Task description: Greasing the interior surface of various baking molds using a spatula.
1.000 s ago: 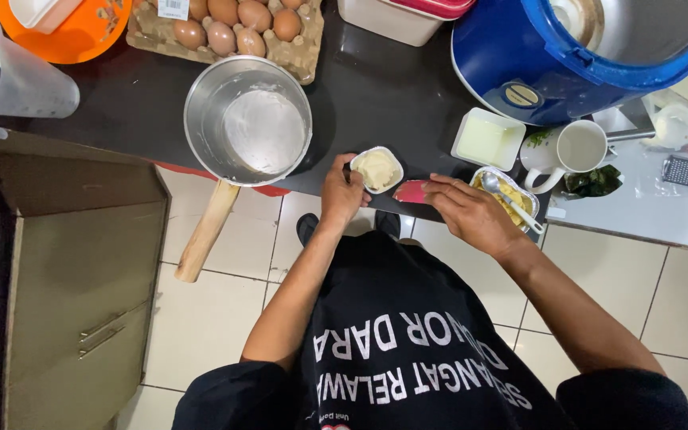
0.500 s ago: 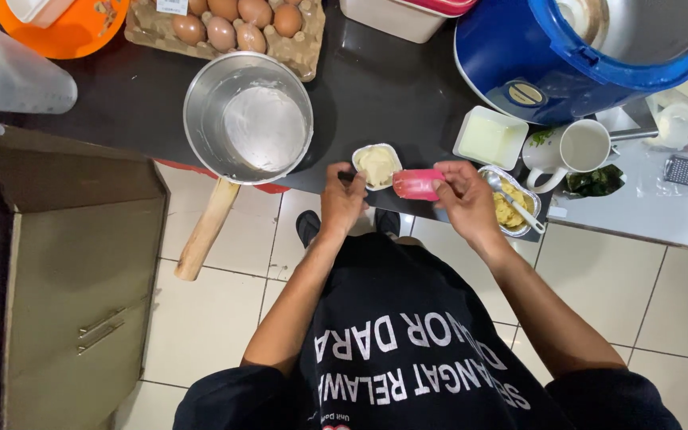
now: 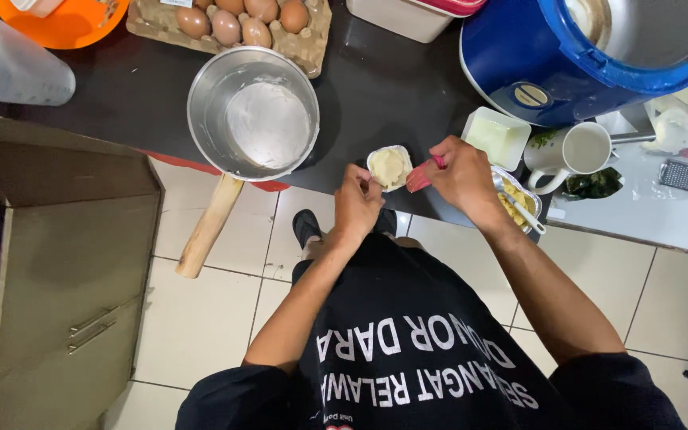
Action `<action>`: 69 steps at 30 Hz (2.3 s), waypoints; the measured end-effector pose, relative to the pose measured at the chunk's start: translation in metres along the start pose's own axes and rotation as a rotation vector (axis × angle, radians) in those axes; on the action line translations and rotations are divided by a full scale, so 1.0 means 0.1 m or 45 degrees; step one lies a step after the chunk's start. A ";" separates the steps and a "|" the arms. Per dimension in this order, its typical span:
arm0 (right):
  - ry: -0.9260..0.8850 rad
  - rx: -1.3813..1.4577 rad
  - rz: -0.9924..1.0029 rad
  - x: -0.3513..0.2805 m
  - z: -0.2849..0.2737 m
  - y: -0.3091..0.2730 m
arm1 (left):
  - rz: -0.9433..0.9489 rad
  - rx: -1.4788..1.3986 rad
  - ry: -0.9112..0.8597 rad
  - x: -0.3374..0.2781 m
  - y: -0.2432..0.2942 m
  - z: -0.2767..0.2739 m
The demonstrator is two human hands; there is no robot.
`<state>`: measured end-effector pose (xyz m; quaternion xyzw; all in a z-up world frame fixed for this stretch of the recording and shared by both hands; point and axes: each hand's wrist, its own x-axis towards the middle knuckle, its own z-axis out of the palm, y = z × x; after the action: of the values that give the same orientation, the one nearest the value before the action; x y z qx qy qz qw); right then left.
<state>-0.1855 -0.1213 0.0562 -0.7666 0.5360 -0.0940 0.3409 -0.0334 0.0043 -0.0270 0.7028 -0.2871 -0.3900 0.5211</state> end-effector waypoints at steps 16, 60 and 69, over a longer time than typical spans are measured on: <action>-0.273 0.446 0.454 0.12 0.06 0.17 | -0.121 -0.044 -0.095 -0.06 0.10 0.04; 0.076 1.416 0.198 -0.14 0.13 -0.30 | 0.121 0.161 0.134 -0.53 1.01 -1.50; 0.043 1.271 0.150 -0.13 0.51 -0.72 | 0.132 0.706 0.453 -0.66 1.06 -2.71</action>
<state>-0.1109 -0.0744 0.0658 -0.4767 0.4733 -0.3319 0.6622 0.1617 0.1647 0.1322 0.8593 -0.3224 -0.1412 0.3711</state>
